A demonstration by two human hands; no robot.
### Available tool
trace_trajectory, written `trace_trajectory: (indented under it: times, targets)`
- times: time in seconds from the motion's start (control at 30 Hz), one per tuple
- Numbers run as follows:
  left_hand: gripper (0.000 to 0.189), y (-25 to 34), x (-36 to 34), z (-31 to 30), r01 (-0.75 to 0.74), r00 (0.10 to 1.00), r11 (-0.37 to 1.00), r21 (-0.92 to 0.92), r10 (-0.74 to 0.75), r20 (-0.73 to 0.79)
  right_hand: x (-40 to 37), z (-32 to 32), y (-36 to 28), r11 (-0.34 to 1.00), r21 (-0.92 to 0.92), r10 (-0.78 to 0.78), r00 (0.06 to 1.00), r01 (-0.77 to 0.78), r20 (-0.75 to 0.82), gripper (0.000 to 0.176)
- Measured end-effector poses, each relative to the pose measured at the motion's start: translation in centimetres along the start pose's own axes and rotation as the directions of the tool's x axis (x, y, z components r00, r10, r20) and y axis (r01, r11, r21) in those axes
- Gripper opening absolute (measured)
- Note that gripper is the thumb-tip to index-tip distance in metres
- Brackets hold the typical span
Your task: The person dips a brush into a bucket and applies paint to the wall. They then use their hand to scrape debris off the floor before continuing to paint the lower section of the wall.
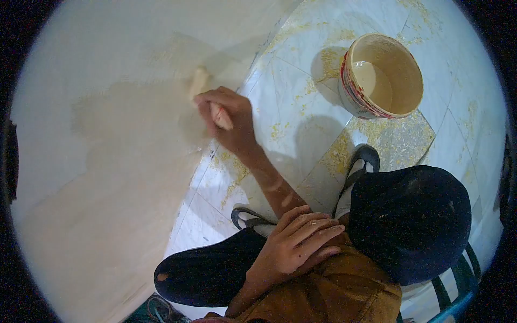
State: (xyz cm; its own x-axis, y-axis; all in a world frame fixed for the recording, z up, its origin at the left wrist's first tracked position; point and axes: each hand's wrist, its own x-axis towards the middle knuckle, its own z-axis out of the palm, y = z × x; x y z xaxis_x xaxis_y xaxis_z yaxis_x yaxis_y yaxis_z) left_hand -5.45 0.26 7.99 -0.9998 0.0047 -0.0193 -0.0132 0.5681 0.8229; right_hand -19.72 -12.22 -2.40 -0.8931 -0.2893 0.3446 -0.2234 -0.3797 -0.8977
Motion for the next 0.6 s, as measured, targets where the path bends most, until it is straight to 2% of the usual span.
trace_trajectory:
  times: [0.03,0.1,0.13,0.2,0.23,0.4,0.6]
  targets:
    - [0.042,0.0,0.0,0.0,0.004,1.000,1.000,-0.002,-0.004,0.003,0.1,0.1,-1.6,1.000,-0.002,0.002,1.000,-0.002,-0.002,0.013]
    - [0.042,-0.1,0.1,-0.1,0.001,1.000,1.000,-0.007,-0.001,0.006,0.4,0.3,-3.9,0.989,0.147,0.010,0.995,-0.024,0.099,0.004]
    - [0.042,-0.1,0.2,-0.2,0.000,1.000,1.000,-0.009,0.000,0.006,0.9,0.8,-4.4,0.989,0.145,0.010,0.995,-0.024,0.098,0.004]
    - [0.042,-0.1,0.2,-0.3,0.004,1.000,1.000,-0.009,-0.004,0.002,1.3,1.8,-5.0,0.900,0.419,-0.174,0.979,0.117,0.102,0.011]
    - [0.042,0.0,0.3,-0.3,0.007,1.000,1.000,-0.006,-0.007,-0.003,0.5,1.7,-4.0,0.901,0.418,-0.171,0.980,0.113,0.103,0.011]
    - [0.041,-0.4,0.2,-0.4,-0.008,1.000,1.000,0.004,0.008,0.015,-0.9,0.8,1.8,0.901,0.422,0.064,0.994,-0.094,0.085,0.017]
    - [0.042,-0.4,-0.1,-0.1,-0.016,1.000,1.000,0.005,0.016,-0.004,-3.5,-3.0,10.1,0.847,0.417,0.326,0.942,-0.328,0.079,0.028]
